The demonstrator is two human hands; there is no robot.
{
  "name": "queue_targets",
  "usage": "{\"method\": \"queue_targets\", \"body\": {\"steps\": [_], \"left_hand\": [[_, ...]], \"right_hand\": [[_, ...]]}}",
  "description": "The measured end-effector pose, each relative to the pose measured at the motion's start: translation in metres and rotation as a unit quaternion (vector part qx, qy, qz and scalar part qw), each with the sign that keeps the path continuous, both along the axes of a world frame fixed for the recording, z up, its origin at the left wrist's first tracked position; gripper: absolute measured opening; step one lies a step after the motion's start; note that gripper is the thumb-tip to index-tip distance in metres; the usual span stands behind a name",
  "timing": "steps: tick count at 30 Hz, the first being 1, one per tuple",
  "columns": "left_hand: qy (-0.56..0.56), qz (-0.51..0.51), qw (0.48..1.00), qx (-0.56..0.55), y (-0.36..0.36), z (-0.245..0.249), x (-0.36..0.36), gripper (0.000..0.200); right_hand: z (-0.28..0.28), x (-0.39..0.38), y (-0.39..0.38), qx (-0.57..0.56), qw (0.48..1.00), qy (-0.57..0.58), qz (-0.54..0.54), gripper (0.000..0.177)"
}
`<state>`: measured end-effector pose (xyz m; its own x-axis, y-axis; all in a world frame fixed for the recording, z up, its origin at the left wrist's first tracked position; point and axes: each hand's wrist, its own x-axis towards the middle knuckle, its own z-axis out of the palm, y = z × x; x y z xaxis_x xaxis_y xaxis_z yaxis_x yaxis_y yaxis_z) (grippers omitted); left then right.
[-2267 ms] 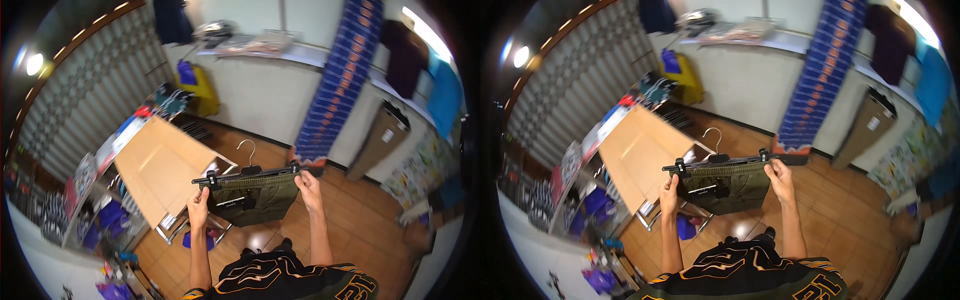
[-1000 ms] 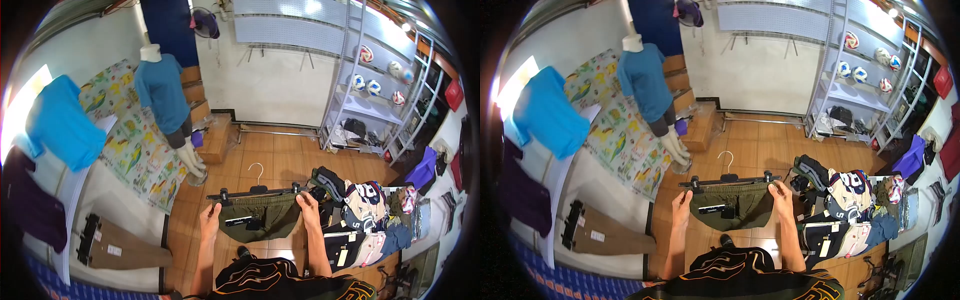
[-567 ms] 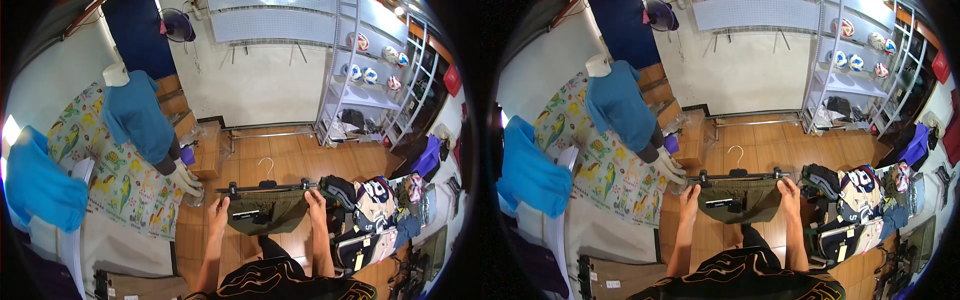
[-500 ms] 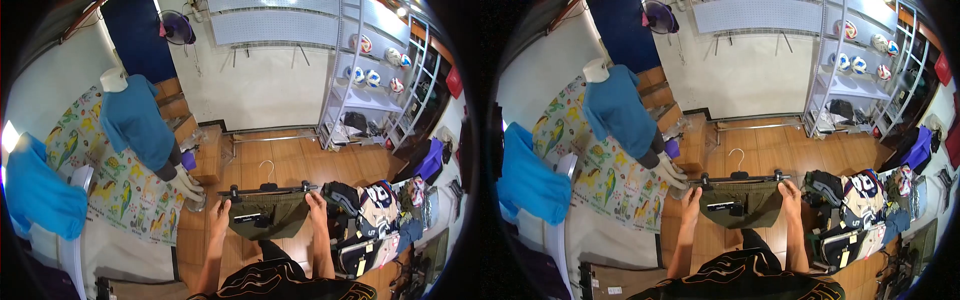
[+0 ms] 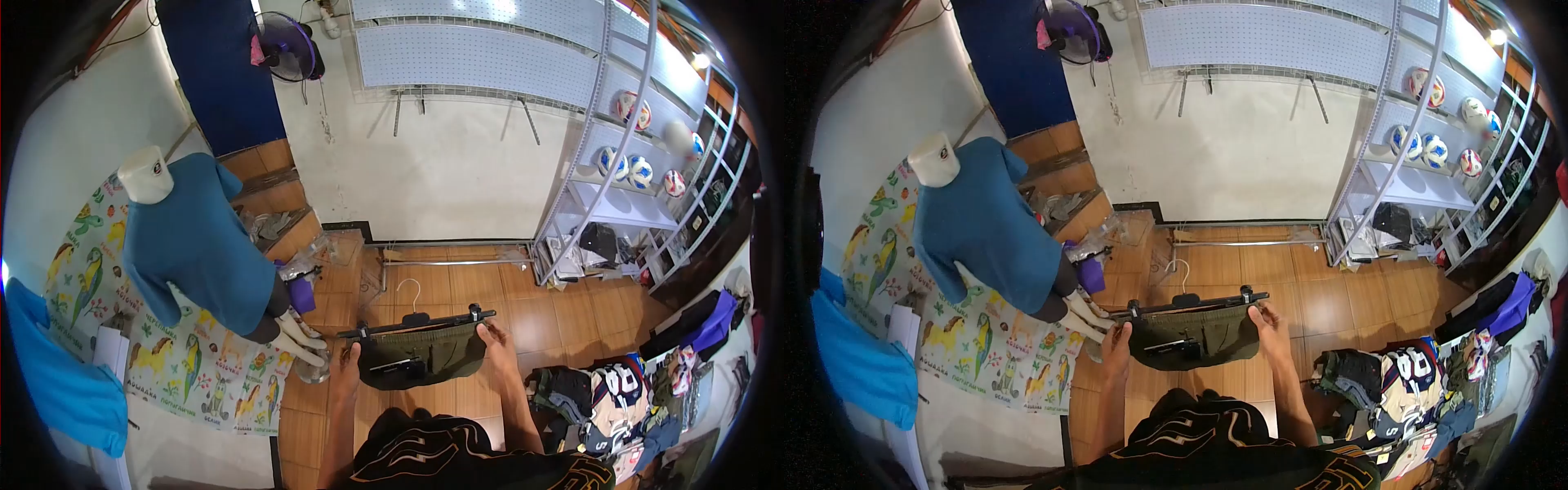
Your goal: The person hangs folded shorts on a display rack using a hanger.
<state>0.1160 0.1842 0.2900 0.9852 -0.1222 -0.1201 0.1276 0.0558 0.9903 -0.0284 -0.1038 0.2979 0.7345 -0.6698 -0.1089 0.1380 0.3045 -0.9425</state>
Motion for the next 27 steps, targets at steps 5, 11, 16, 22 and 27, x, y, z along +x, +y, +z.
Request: {"method": "queue_targets", "body": {"steps": [5,11,16,22,27], "left_hand": [[0.009,-0.021,0.999,-0.037,-0.032,0.0,0.069,0.027],[0.024,-0.033,0.999,-0.03,-0.084,-0.017,0.183,0.026],[0.001,-0.072,0.996,-0.044,-0.133,-0.008,0.281,0.029],[-0.021,-0.162,0.986,0.001,-0.178,-0.005,0.388,0.036],[-0.037,-0.204,0.978,0.015,-0.22,-0.002,0.464,0.033]], "right_hand": [[-0.009,0.068,-0.04,-0.053,0.998,0.027,0.033,0.03],[-0.01,0.157,-0.083,-0.075,0.997,0.025,0.014,0.038],[-0.007,0.237,-0.125,-0.105,0.994,0.017,-0.017,0.042],[-0.01,0.317,-0.164,-0.143,0.987,0.046,-0.051,0.049],[-0.02,0.386,-0.204,-0.127,0.989,0.048,-0.062,0.043]]}}
